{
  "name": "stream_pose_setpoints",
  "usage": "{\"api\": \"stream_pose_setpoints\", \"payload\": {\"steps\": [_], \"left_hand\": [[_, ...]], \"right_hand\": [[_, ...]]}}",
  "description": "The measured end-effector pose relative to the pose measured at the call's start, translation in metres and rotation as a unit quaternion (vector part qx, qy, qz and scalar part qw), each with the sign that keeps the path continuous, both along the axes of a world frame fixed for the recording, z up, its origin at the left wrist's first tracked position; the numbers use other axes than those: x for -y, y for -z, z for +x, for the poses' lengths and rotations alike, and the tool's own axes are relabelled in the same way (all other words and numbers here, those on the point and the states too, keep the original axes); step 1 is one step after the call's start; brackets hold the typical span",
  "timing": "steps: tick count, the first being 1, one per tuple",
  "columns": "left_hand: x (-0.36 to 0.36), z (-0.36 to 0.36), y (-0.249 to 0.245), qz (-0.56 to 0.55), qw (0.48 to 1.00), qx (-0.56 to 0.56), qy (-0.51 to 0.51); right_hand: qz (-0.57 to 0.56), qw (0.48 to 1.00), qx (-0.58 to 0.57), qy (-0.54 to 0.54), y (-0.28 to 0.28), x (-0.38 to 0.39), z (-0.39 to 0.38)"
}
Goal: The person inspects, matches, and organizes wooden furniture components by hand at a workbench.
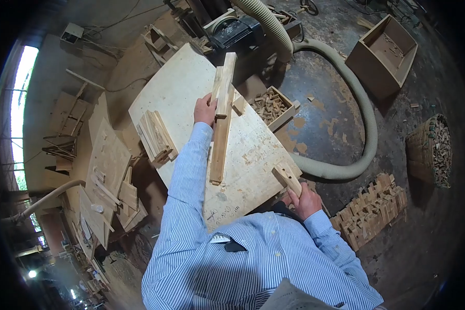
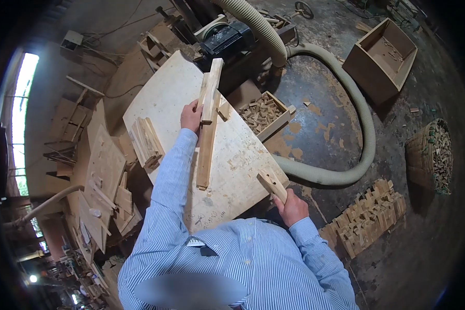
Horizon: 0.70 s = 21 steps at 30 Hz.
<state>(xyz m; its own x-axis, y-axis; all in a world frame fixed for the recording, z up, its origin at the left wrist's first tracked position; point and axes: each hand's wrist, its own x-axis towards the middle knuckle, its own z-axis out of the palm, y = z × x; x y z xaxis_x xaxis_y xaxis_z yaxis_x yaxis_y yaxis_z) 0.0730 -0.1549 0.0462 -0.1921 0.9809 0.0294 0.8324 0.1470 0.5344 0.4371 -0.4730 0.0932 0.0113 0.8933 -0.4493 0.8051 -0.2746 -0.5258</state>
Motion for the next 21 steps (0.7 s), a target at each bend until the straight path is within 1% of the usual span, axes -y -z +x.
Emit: {"api": "stream_pose_setpoints", "payload": {"steps": [6, 7, 9, 12, 14, 15, 17, 19, 21], "left_hand": [[0.005, -0.001, -0.005, -0.017, 1.0, 0.008, 0.012], [0.005, -0.001, -0.007, -0.022, 1.0, 0.003, 0.017], [0.004, 0.0, -0.012, -0.028, 0.999, 0.016, 0.015], [0.006, -0.006, 0.003, -0.035, 0.999, 0.029, 0.002], [0.005, -0.008, 0.012, 0.027, 1.0, -0.004, 0.001], [0.002, -0.01, 0.015, 0.031, 1.0, 0.001, -0.003], [0.0, -0.008, 0.013, -0.04, 0.998, 0.037, -0.014], [0.007, -0.007, 0.018, -0.035, 0.999, 0.032, -0.016], [0.011, -0.01, 0.022, -0.028, 0.999, 0.027, -0.015]], "right_hand": [[0.033, 0.999, -0.004, -0.004, 0.01, 0.009, -0.002], [0.021, 1.0, -0.019, 0.002, 0.006, 0.007, -0.002], [0.014, 1.0, 0.001, -0.003, 0.006, 0.004, -0.004], [0.015, 1.0, 0.024, -0.01, 0.016, 0.011, -0.006], [0.029, 0.999, 0.032, -0.014, 0.024, 0.01, -0.009], [0.032, 0.999, 0.031, -0.01, 0.028, 0.009, -0.011], [0.037, 0.999, 0.035, -0.009, 0.04, 0.012, -0.011], [0.066, 0.997, 0.039, -0.011, 0.052, 0.017, -0.01], [0.067, 0.997, 0.046, -0.014, 0.058, 0.019, -0.015]]}}
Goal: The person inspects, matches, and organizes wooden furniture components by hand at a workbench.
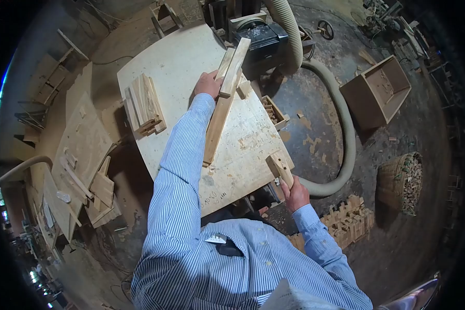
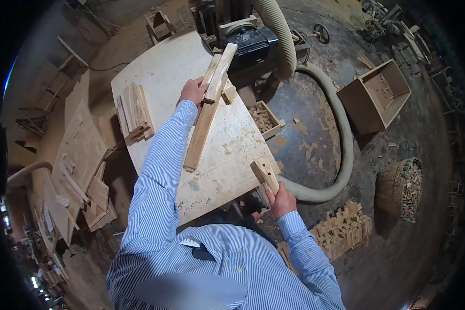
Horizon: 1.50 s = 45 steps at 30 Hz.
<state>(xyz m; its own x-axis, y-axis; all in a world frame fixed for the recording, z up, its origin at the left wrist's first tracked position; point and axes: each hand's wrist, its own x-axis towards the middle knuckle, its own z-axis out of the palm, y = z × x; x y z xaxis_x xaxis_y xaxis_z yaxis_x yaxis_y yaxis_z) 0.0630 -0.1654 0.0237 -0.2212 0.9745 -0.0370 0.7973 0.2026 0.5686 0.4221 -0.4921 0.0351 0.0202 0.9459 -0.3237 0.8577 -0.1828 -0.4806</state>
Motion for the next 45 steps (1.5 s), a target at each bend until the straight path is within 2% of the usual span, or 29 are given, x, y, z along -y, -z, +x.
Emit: {"api": "stream_pose_setpoints", "payload": {"steps": [3, 11, 14, 18, 21, 26, 33, 39, 42, 44, 45], "left_hand": [[0.005, 0.003, 0.001, 0.014, 1.0, 0.004, -0.015], [0.05, 0.076, 0.019, 0.036, 0.999, -0.006, -0.004], [0.019, 0.034, 0.016, 0.029, 0.999, -0.023, -0.008], [-0.058, -0.087, -0.003, 0.002, 1.0, -0.011, -0.02], [-0.092, -0.12, -0.003, -0.003, 1.0, -0.002, -0.024], [-0.088, -0.066, -0.001, 0.006, 1.0, 0.008, -0.024], [-0.028, -0.02, 0.018, 0.0, 0.999, 0.023, -0.028], [0.014, -0.001, -0.008, 0.013, 0.999, 0.035, -0.014], [0.022, 0.009, -0.014, 0.061, 0.998, 0.003, -0.009], [0.029, 0.007, -0.017, 0.141, 0.984, -0.102, -0.036], [0.035, 0.009, -0.016, 0.14, 0.984, -0.102, -0.038]], "right_hand": [[0.018, 1.0, -0.003, 0.0, 0.008, 0.004, 0.003], [0.046, 0.999, 0.022, 0.001, 0.043, 0.052, 0.076], [0.061, 0.998, 0.012, -0.005, 0.036, 0.022, 0.04], [0.04, 0.999, -0.005, 0.009, 0.002, -0.06, -0.084], [0.027, 0.999, 0.003, 0.017, -0.005, -0.096, -0.12], [0.032, 0.999, 0.018, 0.032, 0.007, -0.096, -0.078], [0.011, 0.999, 0.034, 0.028, 0.011, -0.042, -0.027], [-0.003, 0.999, 0.028, 0.028, 0.004, -0.008, -0.012], [-0.007, 0.999, 0.025, 0.032, -0.005, 0.002, -0.001], [0.015, 0.999, 0.006, 0.03, -0.006, 0.007, 0.005], [0.014, 0.999, 0.007, 0.028, -0.005, 0.013, 0.008]]}}
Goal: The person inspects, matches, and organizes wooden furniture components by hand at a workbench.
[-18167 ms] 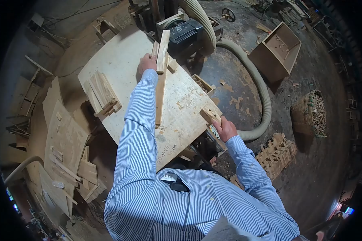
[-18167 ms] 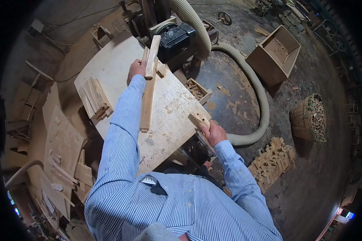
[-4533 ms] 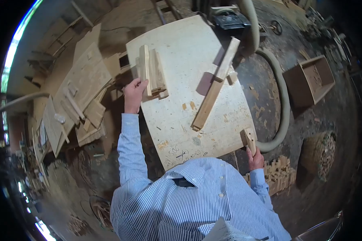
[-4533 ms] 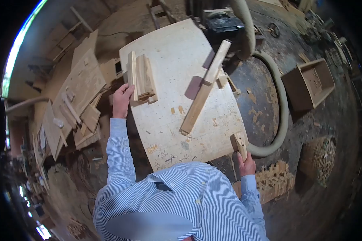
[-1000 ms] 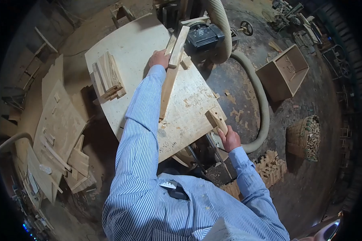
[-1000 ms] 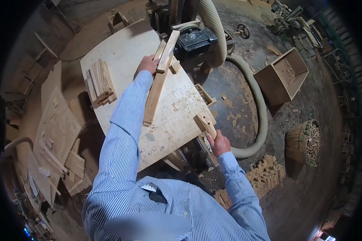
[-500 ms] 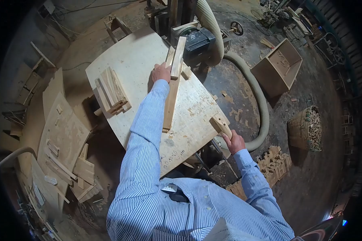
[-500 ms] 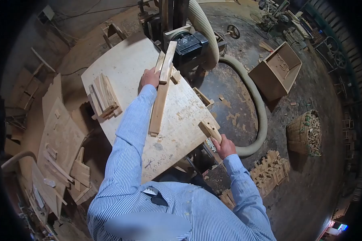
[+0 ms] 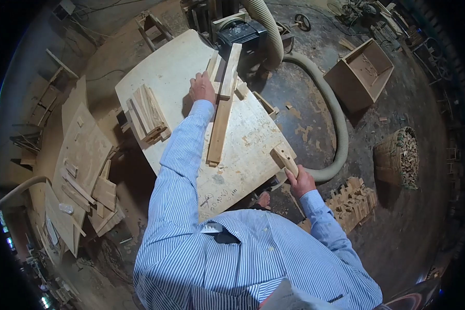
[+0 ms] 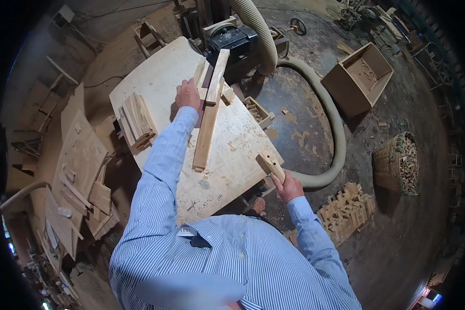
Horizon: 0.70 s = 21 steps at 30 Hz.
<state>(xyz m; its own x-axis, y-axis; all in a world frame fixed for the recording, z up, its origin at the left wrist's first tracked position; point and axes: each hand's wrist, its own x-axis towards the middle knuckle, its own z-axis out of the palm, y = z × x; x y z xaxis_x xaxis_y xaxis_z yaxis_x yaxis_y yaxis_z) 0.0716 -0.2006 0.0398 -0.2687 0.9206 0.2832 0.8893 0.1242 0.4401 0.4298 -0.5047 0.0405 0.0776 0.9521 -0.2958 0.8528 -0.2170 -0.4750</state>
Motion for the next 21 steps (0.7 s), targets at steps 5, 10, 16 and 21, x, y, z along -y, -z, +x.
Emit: {"api": "stream_pose_setpoints", "payload": {"steps": [5, 10, 16, 21], "left_hand": [[0.039, 0.017, 0.022, 0.045, 0.995, 0.076, 0.055], [0.066, 0.045, 0.039, -0.04, 0.989, 0.143, 0.005], [0.048, 0.061, 0.041, -0.042, 0.981, 0.188, 0.016], [0.001, 0.023, 0.071, -0.022, 0.982, 0.188, 0.014]], "right_hand": [[0.01, 1.0, -0.021, 0.004, 0.011, 0.038, 0.021], [-0.014, 1.0, 0.004, 0.005, 0.008, 0.077, 0.044], [-0.021, 1.0, 0.013, 0.003, 0.006, 0.077, 0.046], [-0.024, 0.999, 0.022, -0.008, 0.036, 0.042, 0.009]]}}
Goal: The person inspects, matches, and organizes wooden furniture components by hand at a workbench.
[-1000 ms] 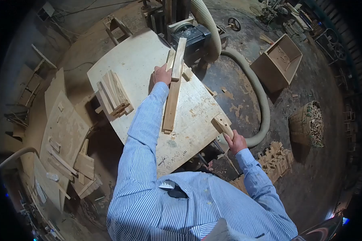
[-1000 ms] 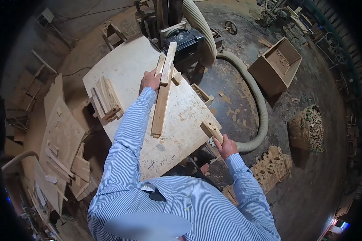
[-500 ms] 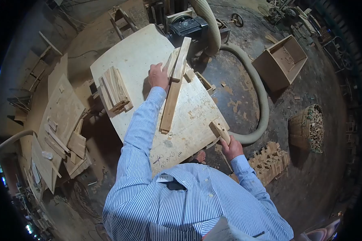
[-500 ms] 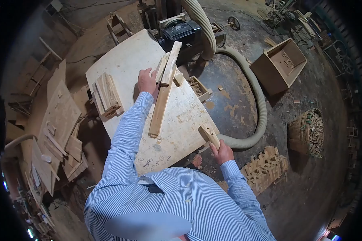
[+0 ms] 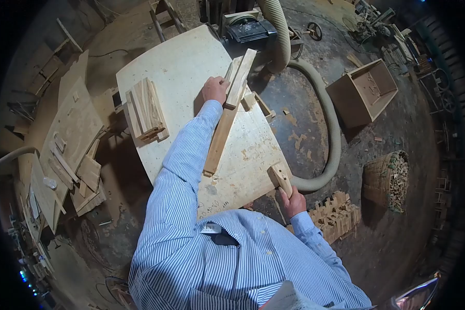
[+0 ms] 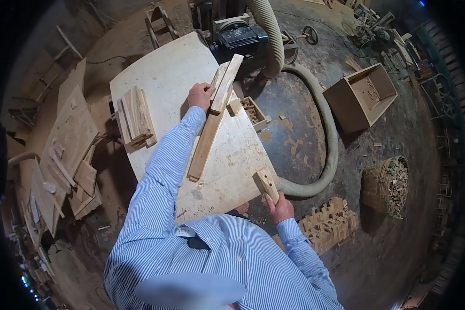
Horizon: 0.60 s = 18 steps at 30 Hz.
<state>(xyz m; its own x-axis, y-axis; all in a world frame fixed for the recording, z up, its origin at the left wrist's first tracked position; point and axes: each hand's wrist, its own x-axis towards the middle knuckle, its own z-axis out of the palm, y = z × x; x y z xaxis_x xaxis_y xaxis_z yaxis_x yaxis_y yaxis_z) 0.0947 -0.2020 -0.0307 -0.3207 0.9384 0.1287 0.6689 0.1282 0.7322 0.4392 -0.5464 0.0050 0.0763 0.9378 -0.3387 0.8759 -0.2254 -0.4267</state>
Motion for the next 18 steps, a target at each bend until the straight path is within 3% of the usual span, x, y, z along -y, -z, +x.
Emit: {"api": "stream_pose_setpoints", "payload": {"steps": [5, 10, 18], "left_hand": [[-0.043, -0.024, 0.015, 0.024, 1.0, -0.008, -0.011], [-0.056, -0.013, -0.047, -0.003, 0.999, -0.011, -0.044], [-0.051, -0.015, -0.047, -0.004, 0.998, -0.033, -0.05]], "right_hand": [[-0.004, 1.0, 0.005, 0.007, 0.006, -0.036, -0.029], [0.018, 1.0, -0.015, -0.002, -0.039, -0.045, -0.018], [0.015, 0.999, -0.028, -0.009, -0.031, -0.041, -0.014]]}}
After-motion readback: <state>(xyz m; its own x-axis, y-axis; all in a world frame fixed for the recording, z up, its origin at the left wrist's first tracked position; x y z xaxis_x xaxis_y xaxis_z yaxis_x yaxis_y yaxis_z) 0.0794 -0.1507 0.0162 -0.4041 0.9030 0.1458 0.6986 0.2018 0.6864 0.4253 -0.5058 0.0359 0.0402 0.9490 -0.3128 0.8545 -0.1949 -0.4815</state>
